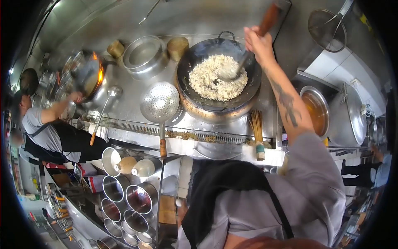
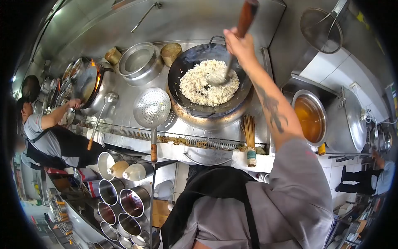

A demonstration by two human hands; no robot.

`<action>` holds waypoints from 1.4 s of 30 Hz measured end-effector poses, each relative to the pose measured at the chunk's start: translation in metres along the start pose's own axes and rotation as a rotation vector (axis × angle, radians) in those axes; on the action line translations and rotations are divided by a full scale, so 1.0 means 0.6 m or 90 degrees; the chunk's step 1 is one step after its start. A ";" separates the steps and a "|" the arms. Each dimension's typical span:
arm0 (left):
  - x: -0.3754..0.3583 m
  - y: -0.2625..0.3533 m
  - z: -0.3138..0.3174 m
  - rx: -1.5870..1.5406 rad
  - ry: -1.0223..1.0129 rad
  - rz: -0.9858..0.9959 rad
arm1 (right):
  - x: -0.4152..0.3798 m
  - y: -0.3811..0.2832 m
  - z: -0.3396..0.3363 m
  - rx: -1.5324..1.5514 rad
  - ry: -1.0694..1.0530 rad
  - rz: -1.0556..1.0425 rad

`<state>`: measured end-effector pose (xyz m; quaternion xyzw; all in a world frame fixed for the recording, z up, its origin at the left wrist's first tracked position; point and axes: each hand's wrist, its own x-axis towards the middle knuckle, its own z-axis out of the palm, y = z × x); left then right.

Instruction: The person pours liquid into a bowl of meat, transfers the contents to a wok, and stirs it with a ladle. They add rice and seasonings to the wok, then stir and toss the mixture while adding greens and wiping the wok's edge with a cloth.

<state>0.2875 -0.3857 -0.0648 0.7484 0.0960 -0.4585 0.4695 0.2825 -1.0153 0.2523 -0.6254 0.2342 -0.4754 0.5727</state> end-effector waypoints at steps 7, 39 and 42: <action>0.011 -0.022 0.007 0.016 0.032 0.041 | 0.120 0.050 -0.139 0.068 0.174 -0.086; 0.003 -0.277 -0.053 0.091 0.035 -0.048 | 0.115 0.148 0.105 0.044 -0.028 -0.006; 0.019 -0.307 -0.075 0.427 0.032 0.465 | 0.116 0.106 0.100 0.088 -0.053 -0.034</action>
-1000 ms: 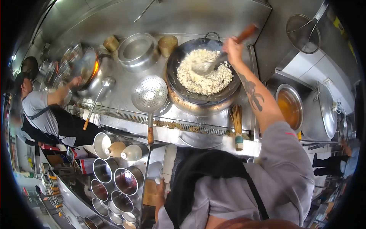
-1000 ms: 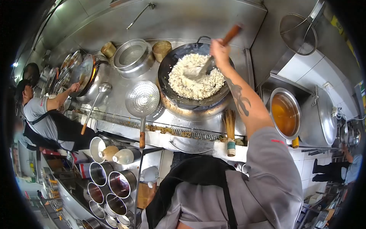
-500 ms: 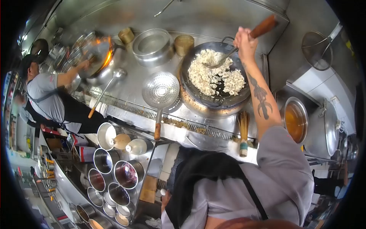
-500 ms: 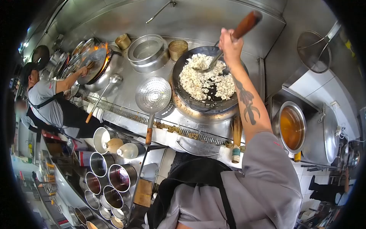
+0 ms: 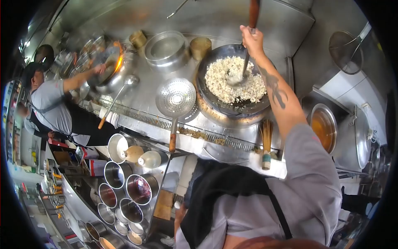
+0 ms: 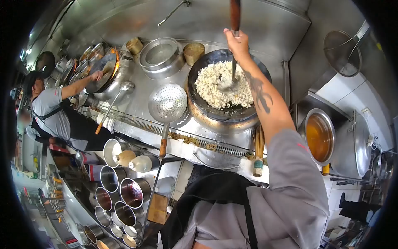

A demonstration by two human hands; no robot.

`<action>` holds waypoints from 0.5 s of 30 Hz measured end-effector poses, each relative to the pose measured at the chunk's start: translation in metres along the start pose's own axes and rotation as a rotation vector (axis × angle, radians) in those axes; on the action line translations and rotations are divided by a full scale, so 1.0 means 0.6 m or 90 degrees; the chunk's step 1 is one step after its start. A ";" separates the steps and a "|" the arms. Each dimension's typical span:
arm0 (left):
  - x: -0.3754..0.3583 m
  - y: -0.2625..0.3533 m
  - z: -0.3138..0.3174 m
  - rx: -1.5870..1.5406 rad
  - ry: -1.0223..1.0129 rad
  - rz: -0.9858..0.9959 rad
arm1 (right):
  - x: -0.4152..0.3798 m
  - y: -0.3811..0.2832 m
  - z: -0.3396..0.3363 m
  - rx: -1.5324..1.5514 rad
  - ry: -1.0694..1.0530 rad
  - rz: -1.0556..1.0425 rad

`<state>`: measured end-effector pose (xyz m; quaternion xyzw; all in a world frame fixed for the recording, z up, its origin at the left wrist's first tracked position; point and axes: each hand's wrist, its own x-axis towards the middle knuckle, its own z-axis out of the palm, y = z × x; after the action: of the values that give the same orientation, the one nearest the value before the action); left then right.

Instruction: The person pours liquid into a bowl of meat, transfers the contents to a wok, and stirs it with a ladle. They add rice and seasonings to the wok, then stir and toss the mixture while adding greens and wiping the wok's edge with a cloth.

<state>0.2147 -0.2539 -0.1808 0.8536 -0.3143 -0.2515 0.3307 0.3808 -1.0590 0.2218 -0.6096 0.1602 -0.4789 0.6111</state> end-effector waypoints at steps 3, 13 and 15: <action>-0.008 -0.004 0.015 -0.544 0.066 -0.478 | -0.029 0.036 0.024 0.058 0.002 -0.007; 0.040 -0.026 0.030 -0.013 -0.100 -0.415 | -0.087 -0.008 0.054 0.002 -0.153 0.105; 0.055 -0.038 0.031 0.047 -0.100 -0.368 | -0.092 -0.055 0.059 -0.026 -0.161 0.085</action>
<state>0.2336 -0.2712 -0.2169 0.8970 -0.0923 -0.3889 0.1885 0.3685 -0.9885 0.2374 -0.6656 0.1318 -0.3533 0.6441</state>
